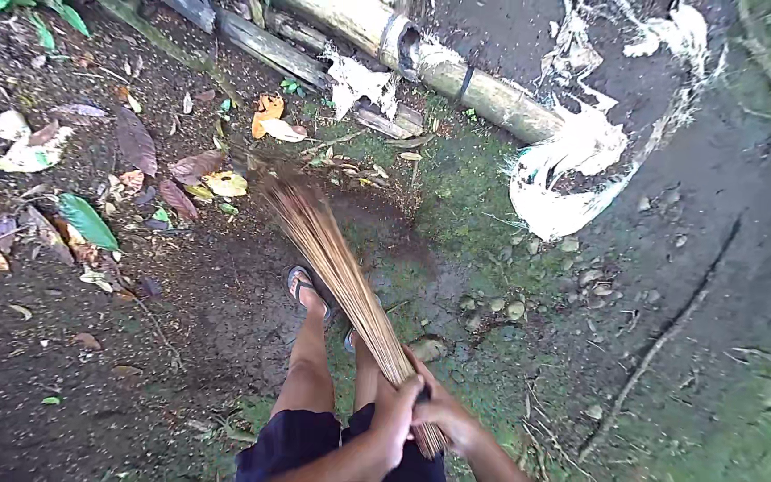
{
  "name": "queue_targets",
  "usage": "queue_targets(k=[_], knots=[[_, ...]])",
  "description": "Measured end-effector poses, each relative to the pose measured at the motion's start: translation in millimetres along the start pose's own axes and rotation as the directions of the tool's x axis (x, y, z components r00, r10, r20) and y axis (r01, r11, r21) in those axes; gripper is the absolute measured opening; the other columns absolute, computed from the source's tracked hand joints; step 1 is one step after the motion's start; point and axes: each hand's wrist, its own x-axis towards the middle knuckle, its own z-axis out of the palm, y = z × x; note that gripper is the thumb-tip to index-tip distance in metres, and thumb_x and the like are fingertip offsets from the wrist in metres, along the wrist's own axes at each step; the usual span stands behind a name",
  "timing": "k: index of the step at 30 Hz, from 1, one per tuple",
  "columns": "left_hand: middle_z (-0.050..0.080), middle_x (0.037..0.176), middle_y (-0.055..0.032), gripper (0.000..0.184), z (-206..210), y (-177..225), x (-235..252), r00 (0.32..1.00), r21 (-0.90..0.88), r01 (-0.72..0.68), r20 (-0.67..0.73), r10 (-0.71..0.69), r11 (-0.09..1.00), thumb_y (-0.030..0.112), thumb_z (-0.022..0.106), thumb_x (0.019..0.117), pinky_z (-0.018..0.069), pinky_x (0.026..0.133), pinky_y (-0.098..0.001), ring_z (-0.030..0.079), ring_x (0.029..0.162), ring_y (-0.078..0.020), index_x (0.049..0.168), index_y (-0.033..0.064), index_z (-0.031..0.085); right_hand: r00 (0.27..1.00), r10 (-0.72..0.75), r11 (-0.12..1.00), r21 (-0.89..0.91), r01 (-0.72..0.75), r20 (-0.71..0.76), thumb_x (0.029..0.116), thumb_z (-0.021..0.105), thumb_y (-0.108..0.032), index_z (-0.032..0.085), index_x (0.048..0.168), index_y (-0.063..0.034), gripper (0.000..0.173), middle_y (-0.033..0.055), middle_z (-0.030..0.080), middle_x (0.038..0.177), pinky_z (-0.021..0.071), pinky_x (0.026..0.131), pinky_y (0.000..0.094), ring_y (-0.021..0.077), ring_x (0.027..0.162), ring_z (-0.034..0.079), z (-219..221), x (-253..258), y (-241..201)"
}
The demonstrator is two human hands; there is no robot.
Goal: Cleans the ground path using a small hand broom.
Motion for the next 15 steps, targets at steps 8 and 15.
queue_targets(k=[8,15], knots=[[0.069,0.103,-0.0161,0.034,-0.3,76.6,86.4,0.976,-0.012,0.179,0.127,-0.176,0.984,0.024,0.066,0.0956,0.0563,0.08,-0.0497,0.067,0.092,-0.0276,0.122,0.0028,0.062,0.946,-0.057,0.998,-0.001,0.06,-0.319,0.0812,0.069,-0.013,0.023,0.157,-0.0134,0.089,0.0174,0.065,0.116,0.0596,0.078,0.0482,0.0271,0.094,0.069,6.7,81.7,-29.6],[0.067,0.107,-0.0195,0.048,-38.3,63.3,59.3,0.995,-0.237,-0.054,-0.099,0.031,0.97,0.025,0.063,0.1005,0.058,0.075,-0.0466,0.068,0.09,-0.0288,0.141,0.0058,0.045,0.999,0.037,0.98,-0.197,-0.028,0.039,0.0662,0.076,-0.014,0.013,0.164,-0.0207,0.117,0.0164,0.06,0.132,0.0594,0.082,0.0461,0.0248,0.1,0.068,28.3,103.8,-43.4]])
